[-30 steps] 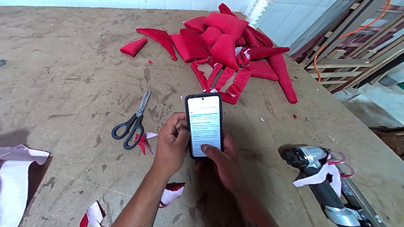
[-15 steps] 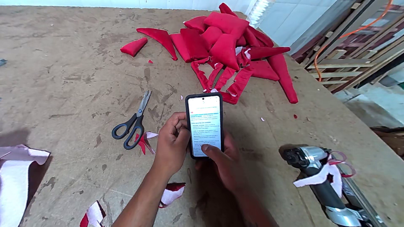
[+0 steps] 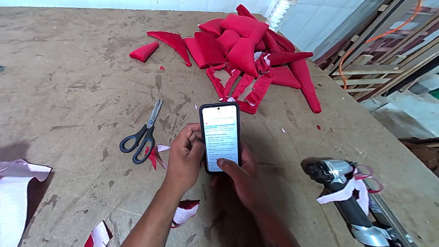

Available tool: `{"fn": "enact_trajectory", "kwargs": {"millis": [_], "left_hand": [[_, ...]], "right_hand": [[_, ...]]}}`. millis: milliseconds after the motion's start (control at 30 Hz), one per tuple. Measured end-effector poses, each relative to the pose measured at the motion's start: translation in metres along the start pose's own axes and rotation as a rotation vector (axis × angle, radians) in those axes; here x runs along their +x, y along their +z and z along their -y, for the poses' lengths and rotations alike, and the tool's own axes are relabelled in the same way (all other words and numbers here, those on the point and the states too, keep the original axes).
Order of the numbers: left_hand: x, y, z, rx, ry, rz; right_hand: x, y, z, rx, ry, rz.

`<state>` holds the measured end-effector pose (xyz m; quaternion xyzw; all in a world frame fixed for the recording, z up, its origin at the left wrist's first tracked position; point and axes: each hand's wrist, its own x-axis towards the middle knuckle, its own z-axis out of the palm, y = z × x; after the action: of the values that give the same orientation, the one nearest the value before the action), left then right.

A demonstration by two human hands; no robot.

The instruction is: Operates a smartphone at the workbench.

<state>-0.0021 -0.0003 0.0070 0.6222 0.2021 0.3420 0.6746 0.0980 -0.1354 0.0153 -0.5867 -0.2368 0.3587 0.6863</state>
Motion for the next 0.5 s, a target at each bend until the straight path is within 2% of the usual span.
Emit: {"fn": "enact_trajectory", "kwargs": {"millis": [500], "left_hand": [[-0.0002, 0.0005, 0.0009, -0.004, -0.001, -0.013]], "right_hand": [[0.0001, 0.0005, 0.0015, 0.000, 0.016, -0.001]]}}
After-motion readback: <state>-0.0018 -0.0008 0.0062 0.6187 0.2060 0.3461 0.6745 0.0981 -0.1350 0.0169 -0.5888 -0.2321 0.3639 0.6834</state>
